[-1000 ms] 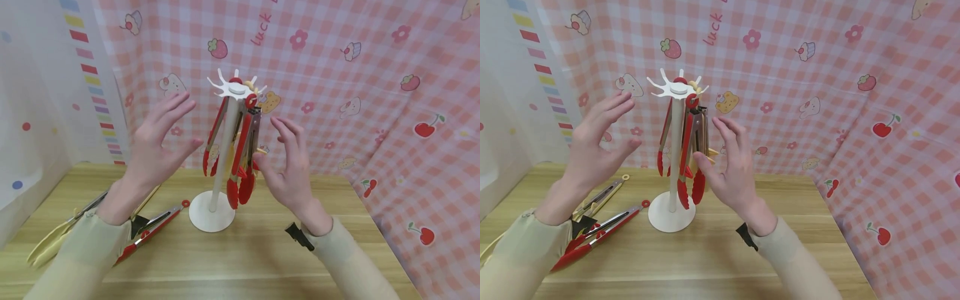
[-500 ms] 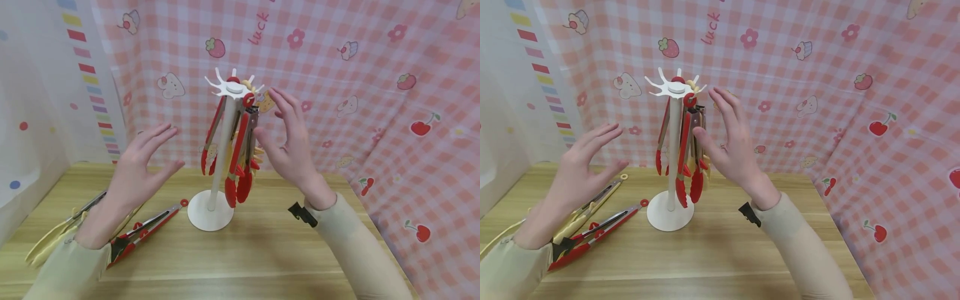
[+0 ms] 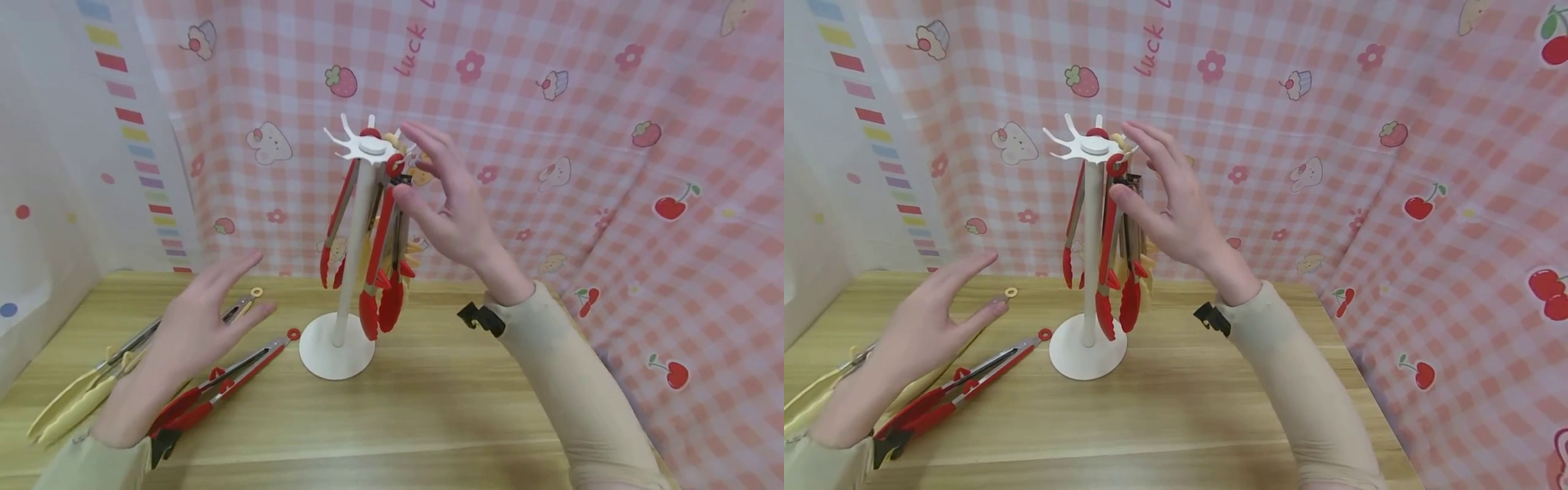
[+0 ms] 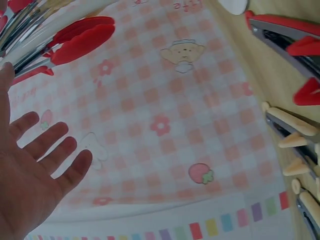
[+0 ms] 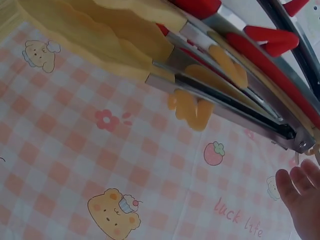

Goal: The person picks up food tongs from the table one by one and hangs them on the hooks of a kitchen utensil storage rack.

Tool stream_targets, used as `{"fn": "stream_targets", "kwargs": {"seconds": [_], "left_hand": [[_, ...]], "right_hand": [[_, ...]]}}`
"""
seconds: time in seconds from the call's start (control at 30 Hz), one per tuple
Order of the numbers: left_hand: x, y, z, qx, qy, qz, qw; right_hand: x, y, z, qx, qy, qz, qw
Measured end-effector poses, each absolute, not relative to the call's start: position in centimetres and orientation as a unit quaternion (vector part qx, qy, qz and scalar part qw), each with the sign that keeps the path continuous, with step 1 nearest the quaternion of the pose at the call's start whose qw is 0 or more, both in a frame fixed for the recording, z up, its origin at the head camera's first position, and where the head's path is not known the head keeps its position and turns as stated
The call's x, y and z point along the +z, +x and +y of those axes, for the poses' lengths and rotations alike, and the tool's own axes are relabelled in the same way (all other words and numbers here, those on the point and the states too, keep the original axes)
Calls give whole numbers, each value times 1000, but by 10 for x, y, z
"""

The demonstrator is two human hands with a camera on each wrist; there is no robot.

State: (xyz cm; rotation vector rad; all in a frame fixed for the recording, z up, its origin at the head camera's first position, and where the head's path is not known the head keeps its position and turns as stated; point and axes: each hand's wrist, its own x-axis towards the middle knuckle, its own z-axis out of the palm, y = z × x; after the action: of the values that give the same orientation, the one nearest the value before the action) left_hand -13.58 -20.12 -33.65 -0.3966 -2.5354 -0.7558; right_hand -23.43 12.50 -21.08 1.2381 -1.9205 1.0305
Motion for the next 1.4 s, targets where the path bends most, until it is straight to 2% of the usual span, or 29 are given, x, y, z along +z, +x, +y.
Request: {"fn": "stream_targets", "kwargs": {"seconds": [0.2,0.4,0.77,1.03,1.2,1.4], "left_hand": [[-347,-133,-206,-265,-141,-931,205],[-357,-133,-208,-256,-162,-926,226],[-369,-133,-212,-230,-166,-928,240],[-376,-131,-217,-221,-148,-947,178],[-388,-131,-219,-210,-154,-950,172],[-400,-131,-222,-199,-131,-966,105]], "right_hand": [[-203,-239,128,393,479,-731,285],[-194,-245,131,369,496,-736,276],[-171,-246,136,342,497,-765,226],[-161,-245,133,335,480,-787,196],[-157,-244,130,334,469,-794,193],[-158,-243,130,343,467,-792,193]]}}
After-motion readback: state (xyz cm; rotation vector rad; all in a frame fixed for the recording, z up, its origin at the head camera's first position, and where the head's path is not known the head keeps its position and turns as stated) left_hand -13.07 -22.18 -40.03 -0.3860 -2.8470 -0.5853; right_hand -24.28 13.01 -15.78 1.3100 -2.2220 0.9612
